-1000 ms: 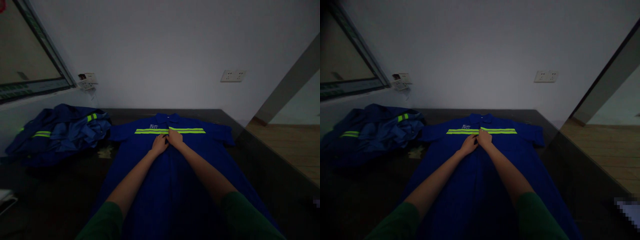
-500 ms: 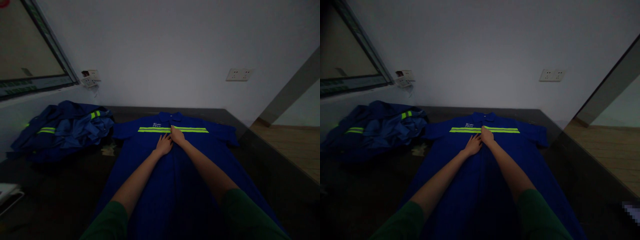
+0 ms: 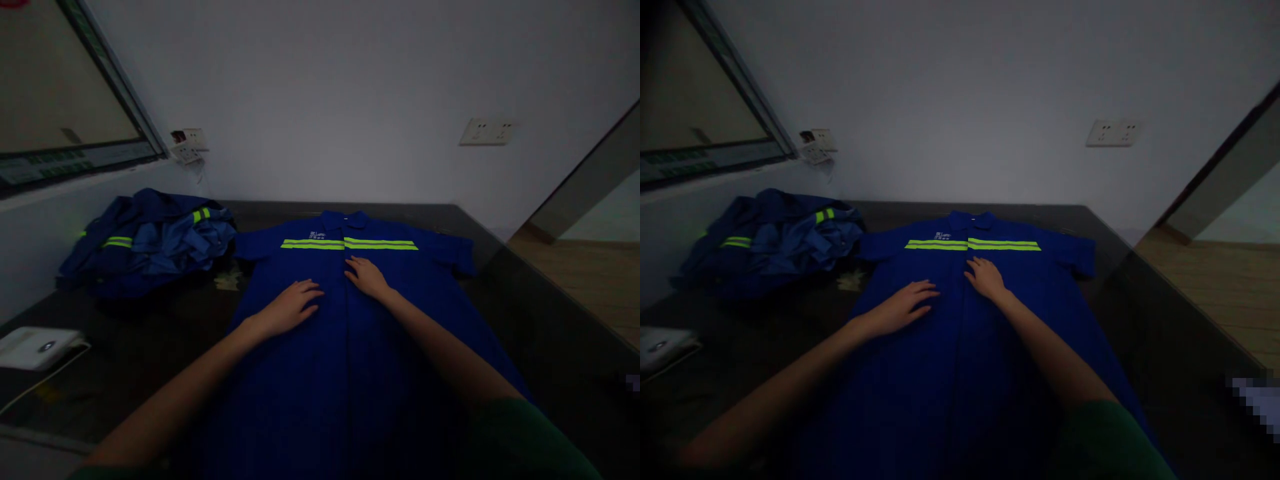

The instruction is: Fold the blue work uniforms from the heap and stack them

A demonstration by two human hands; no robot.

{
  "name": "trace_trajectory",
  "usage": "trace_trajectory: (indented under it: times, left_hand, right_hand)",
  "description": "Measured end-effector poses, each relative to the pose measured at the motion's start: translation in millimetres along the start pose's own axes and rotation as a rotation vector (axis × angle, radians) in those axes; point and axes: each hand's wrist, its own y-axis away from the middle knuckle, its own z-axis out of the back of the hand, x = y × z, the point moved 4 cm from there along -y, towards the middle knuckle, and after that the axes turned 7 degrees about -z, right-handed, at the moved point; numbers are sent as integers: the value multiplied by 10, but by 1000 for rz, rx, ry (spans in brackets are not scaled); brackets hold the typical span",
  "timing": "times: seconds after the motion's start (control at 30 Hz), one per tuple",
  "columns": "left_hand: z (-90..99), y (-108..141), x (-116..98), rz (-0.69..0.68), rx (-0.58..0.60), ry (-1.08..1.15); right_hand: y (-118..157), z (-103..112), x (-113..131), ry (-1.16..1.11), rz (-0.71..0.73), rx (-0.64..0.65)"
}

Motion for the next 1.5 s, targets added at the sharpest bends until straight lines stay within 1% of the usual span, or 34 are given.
trace_trajectory:
  times: [0.1, 0.17, 0.27, 0.33, 0.37, 0.43, 0.5, 0.53, 0.6, 0.63, 0.67, 0.73, 0.8, 0.87, 1.07, 1.23, 1.3, 1.4, 1.5]
  left_hand:
    - [-170, 490, -354, -63, 69, 13]
    - [-271, 738, -603, -93, 95, 11]
    - [-335, 1013, -941, -78, 97, -5]
    - [-344, 1157, -1150, -86, 85, 10]
    - [-352, 1222, -1249, -103, 79, 28]
    - [-397, 1336, -1416, -141, 68, 66]
    - [-485, 1420, -1522, -145, 61, 75]
    - [-540, 1450, -1554, -137, 55, 65]
    - [-652, 1486, -1596, -128, 33, 33]
    - [-704, 1495, -1612, -130, 21, 17]
    - [-750, 1502, -1625, -135, 8, 3]
    - [-817, 1510, -1646, -143, -21, -25]
    - [-848, 1516, -1657, -141, -60, -51]
    - [-858, 1521, -1662, -138, -91, -67]
    - [-850, 1525, -1672, -136, -102, -69]
    - [-824, 1511, -1695, -107, -132, -44]
    - [-821, 1501, -1699, -89, -138, -39]
    - [-827, 1491, -1695, -80, -149, -40]
    - [-840, 1484, -1685, -93, -166, -43]
  right_hand:
    - [93, -68, 21, 56, -16, 32]
    - [110, -49, 43, 53, -14, 53]
    - [203, 94, 121, 26, 1, 48]
    - [411, 264, 230, -20, 37, -12]
    - [579, 357, 306, -58, 76, -40]
    - [1045, 527, 487, -157, 190, -46]
    - [1637, 637, 678, -254, 310, 41]
    - [1948, 665, 759, -280, 339, 91]
    - [2525, 663, 888, -281, 358, 182]
    - [2767, 638, 936, -263, 361, 206]
    - [2967, 603, 975, -229, 366, 204]
    - [3228, 515, 1026, -137, 367, 159]
    - [3332, 435, 1052, -51, 360, 85]
    - [3340, 392, 1070, -13, 357, 30]
    - [3277, 408, 1098, -15, 373, -21]
    - [3323, 363, 1159, 137, 457, -93]
    - [3344, 333, 1197, 192, 469, -121]
    - [3346, 272, 1241, 237, 425, -163]
    - [3319, 202, 1247, 218, 372, -213]
